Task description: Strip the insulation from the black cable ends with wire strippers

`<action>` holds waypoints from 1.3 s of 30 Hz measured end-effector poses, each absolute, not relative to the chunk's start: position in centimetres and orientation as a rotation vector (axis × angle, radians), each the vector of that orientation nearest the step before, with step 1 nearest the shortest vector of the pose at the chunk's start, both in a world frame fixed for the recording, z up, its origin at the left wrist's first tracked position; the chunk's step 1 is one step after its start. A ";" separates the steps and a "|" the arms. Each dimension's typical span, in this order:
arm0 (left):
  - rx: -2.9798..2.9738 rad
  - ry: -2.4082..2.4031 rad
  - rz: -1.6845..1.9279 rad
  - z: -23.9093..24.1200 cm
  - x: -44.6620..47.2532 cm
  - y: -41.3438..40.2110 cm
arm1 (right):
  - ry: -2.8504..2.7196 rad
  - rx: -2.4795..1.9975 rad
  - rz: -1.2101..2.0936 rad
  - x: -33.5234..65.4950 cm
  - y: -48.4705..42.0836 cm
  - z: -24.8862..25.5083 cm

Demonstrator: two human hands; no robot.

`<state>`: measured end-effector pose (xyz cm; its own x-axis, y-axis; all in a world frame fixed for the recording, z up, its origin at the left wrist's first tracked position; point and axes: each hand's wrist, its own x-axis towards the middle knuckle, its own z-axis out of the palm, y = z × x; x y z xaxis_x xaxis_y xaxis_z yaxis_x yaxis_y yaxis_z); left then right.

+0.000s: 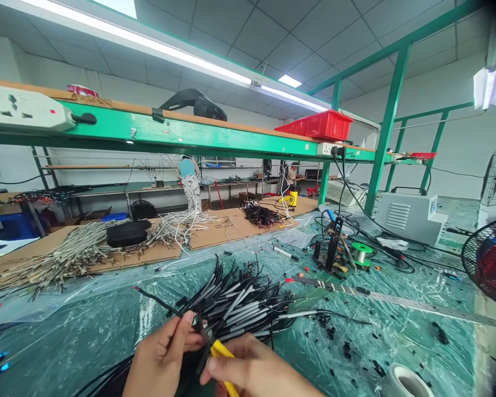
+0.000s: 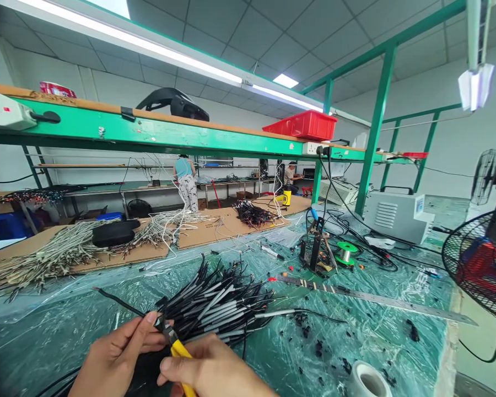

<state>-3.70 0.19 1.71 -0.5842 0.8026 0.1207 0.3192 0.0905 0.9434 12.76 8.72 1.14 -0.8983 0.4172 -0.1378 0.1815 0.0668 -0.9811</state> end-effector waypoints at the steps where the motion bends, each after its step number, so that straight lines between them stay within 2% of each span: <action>1: 1.106 1.949 1.497 1.7 -3.7 0.2 | -2.128 -0.605 1.986 12.7 8.7 1.0; 3: 1.130 1.950 1.479 1.7 -3.8 0.3 | -2.210 -0.632 1.805 12.5 8.6 0.9; 8: 1.169 1.960 1.475 1.3 -3.7 0.4 | -2.493 -0.940 0.829 12.4 7.8 1.4; 11: 1.177 1.964 1.483 1.1 -3.7 0.5 | -2.533 -1.007 0.666 12.5 7.6 2.0; 22: 1.280 1.988 1.493 0.8 -3.9 0.5 | -2.506 -0.888 0.760 12.7 8.1 1.4; 25: 1.281 2.002 1.523 0.6 -3.8 0.4 | -2.394 -0.778 1.129 12.6 8.3 1.1; 29: 1.259 2.005 1.554 0.7 -3.8 0.3 | -2.072 -0.634 1.973 12.2 8.9 0.6; 31: 1.248 1.993 1.566 0.9 -3.8 0.4 | -1.947 -0.620 2.166 12.0 9.1 0.3; 39: 1.152 1.945 1.564 1.2 -3.7 0.8 | -2.090 -0.572 1.826 12.3 8.5 0.4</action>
<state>-3.74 0.81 1.21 -0.5860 0.7882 0.1879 0.3530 0.0396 0.9348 12.30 8.52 0.41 -0.8733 0.4862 -0.0306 0.0954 0.1091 -0.9894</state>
